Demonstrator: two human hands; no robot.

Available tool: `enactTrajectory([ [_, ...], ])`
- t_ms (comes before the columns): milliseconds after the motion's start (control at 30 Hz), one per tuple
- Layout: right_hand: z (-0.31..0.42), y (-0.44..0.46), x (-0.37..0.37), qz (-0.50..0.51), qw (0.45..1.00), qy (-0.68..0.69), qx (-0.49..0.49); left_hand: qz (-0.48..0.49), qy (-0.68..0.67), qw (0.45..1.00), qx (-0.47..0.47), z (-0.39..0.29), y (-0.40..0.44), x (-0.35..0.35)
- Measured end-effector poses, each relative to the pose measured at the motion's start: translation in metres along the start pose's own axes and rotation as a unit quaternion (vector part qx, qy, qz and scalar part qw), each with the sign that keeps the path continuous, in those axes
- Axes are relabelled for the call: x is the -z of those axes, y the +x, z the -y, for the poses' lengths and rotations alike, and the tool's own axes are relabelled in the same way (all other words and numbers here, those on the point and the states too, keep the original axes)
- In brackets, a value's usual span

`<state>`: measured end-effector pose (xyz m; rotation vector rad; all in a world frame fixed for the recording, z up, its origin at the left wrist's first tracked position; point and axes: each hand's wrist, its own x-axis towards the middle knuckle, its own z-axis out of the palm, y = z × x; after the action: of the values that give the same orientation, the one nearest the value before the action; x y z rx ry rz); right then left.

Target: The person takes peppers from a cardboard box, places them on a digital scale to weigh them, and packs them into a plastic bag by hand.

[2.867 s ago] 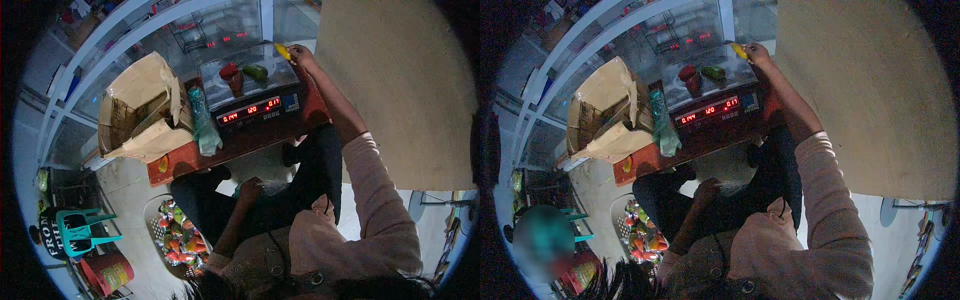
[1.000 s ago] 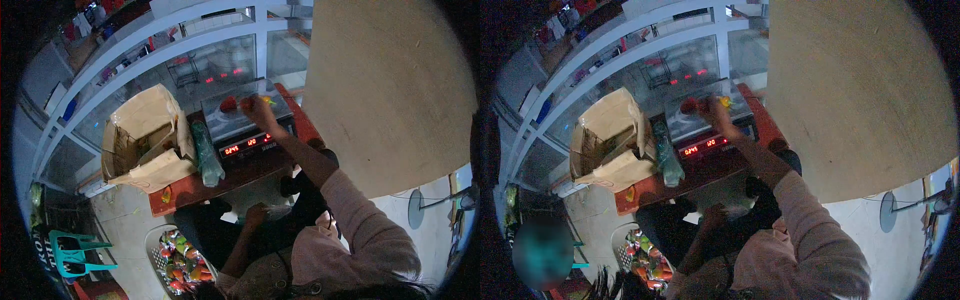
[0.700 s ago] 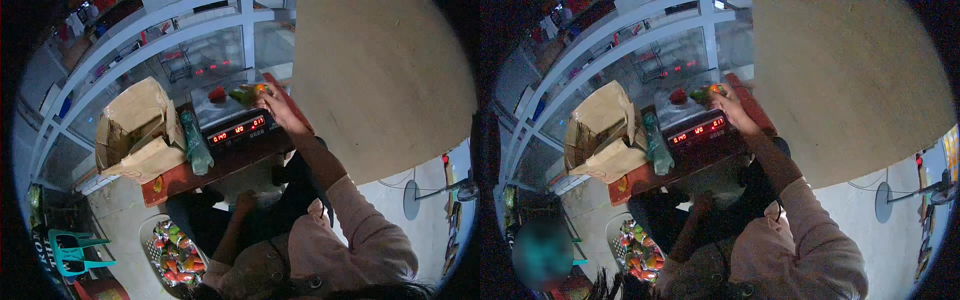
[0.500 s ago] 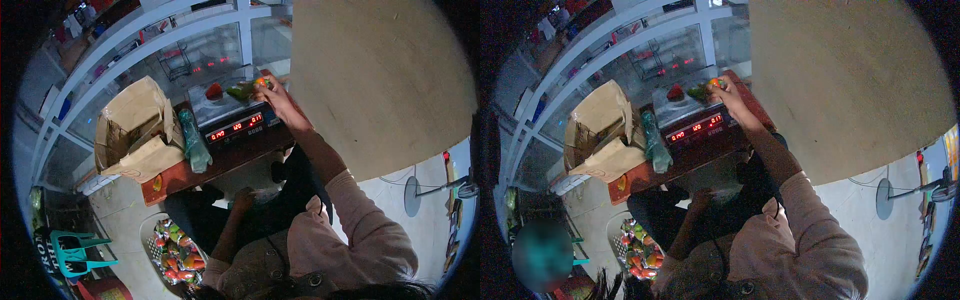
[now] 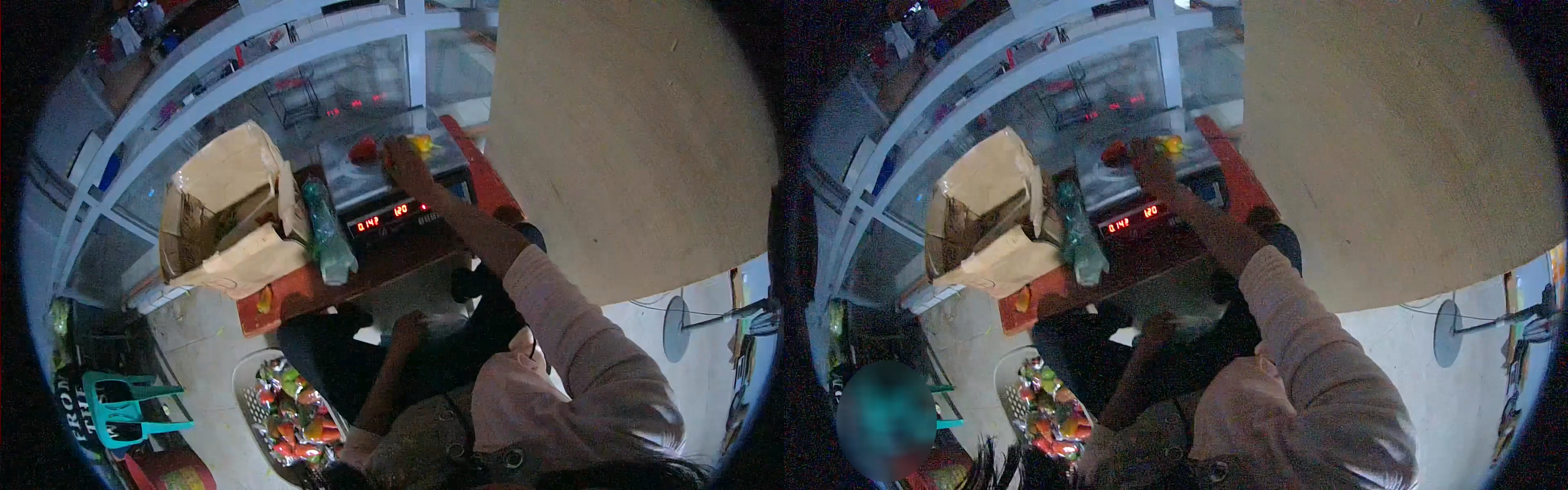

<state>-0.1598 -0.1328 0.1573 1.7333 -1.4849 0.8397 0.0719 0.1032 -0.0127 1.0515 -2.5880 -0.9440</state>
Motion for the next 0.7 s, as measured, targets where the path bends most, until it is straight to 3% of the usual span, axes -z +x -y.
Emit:
enactTrajectory([
  [67, -0.005, -0.005, -0.040, 0.186, 0.972, -0.135, 0.045, 0.011, -0.023, 0.999, 0.035, -0.009, 0.005, 0.009],
  [133, 0.000, 0.004, -0.017, 0.231, 0.967, -0.088, 0.059, 0.042, -0.049, 0.994, 0.087, -0.023, 0.007, 0.021],
  [167, -0.004, -0.011, -0.034, 0.126, 0.987, -0.062, 0.081, 0.044, -0.054, 0.995, 0.078, -0.020, 0.008, 0.018],
  [267, 0.008, 0.016, 0.006, 0.240, 0.970, 0.028, 0.003, 0.037, -0.082, 0.994, 0.063, -0.019, 0.013, 0.013],
  [333, 0.004, 0.030, -0.002, 0.243, 0.966, 0.024, 0.089, 0.008, -0.120, 0.990, 0.075, -0.034, 0.010, 0.023],
  [400, 0.006, 0.046, -0.011, 0.246, 0.964, 0.031, 0.098, 0.021, -0.213, 0.975, 0.068, 0.005, 0.011, -0.022],
  [467, 0.013, 0.066, -0.012, 0.273, 0.960, 0.042, 0.038, 0.021, -0.197, 0.980, 0.031, 0.000, 0.014, -0.009],
  [567, 0.020, 0.086, -0.014, 0.392, 0.919, 0.041, -0.023, -0.001, -0.044, 0.998, -0.050, -0.011, 0.010, 0.014],
  [633, 0.014, 0.086, -0.041, 0.394, 0.917, 0.054, -0.032, -0.010, 0.012, 0.997, -0.082, -0.002, 0.008, 0.001],
  [667, 0.008, 0.082, -0.055, 0.398, 0.915, 0.060, -0.036, 0.001, -0.008, 1.000, -0.030, -0.003, 0.000, -0.002],
  [700, 0.001, 0.085, -0.059, 0.256, 0.965, 0.053, 0.012, 0.009, -0.028, 0.999, 0.020, -0.014, 0.001, 0.015],
])
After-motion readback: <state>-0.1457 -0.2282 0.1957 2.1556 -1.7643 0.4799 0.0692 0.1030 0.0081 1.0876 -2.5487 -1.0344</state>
